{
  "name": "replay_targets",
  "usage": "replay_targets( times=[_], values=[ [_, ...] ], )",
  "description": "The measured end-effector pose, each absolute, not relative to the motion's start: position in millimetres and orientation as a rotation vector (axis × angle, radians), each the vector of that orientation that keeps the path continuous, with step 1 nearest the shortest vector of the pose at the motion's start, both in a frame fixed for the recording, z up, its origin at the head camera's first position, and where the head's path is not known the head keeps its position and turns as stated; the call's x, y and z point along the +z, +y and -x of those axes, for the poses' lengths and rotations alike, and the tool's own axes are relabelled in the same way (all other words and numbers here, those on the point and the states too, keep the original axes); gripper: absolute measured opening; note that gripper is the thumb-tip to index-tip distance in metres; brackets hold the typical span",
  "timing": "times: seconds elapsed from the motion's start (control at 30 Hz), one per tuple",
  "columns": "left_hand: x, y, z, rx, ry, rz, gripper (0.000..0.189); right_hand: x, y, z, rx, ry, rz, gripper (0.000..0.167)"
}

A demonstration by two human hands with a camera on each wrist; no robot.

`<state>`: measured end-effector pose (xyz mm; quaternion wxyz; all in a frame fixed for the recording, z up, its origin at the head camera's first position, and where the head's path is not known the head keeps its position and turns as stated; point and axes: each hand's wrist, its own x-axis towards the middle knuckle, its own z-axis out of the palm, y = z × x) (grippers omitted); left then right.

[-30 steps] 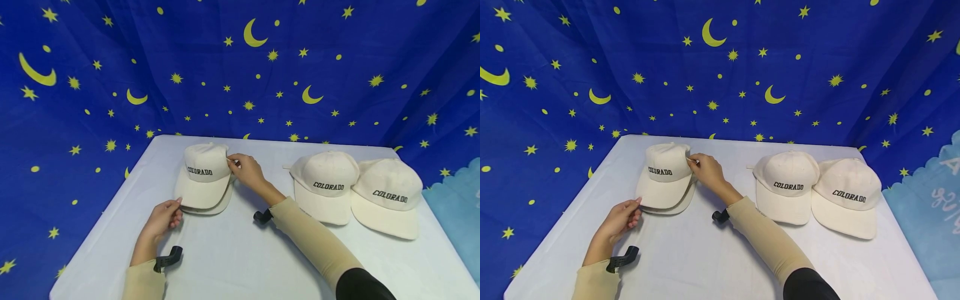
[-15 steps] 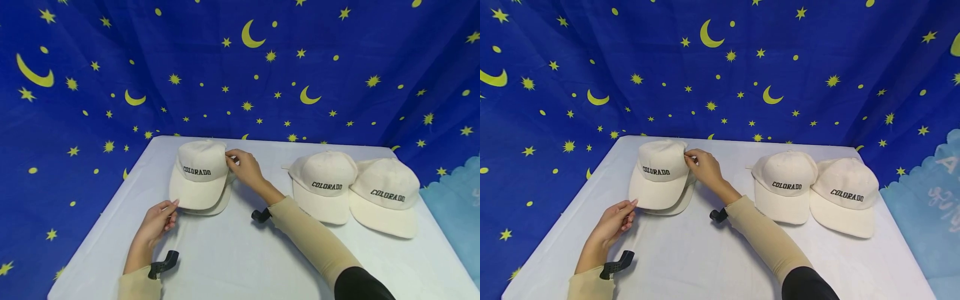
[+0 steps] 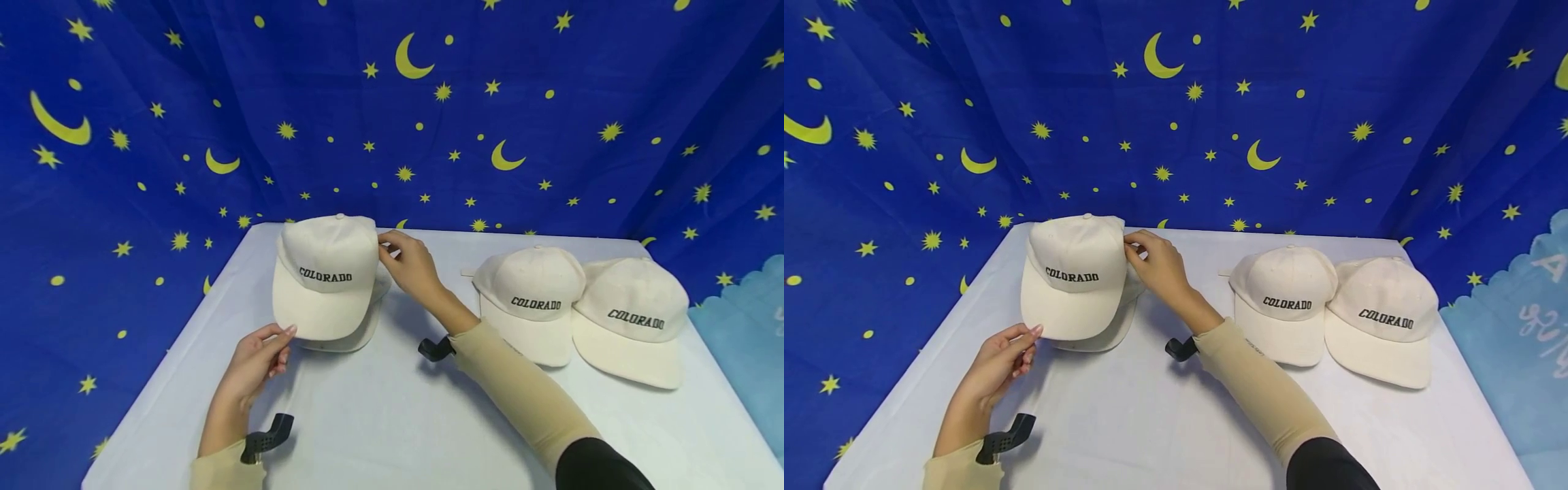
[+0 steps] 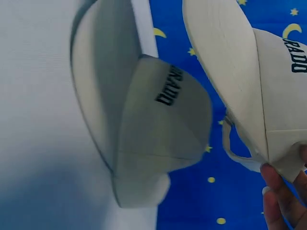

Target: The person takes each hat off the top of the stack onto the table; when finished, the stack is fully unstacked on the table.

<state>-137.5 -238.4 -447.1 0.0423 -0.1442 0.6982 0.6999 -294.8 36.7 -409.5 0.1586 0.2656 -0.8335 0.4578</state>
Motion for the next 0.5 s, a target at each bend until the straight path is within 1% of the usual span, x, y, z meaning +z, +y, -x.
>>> replay_targets(
  times=[0.23,0.37,0.5],
  values=[
    [-436.2,-229.6,134.5,2.131,2.151,0.362,0.026,-393.8,52.6,287.1,1.315,-2.351,-0.76,0.018],
    [-433.4,-226.3,132.9,2.108,2.173,0.265,0.029,-390.8,59.2,283.9,1.313,-2.306,-0.765,0.018],
    [-431.0,-220.7,131.5,2.097,2.169,0.211,0.028,-389.4,65.9,282.5,1.322,-2.286,-0.764,0.017]
  ],
)
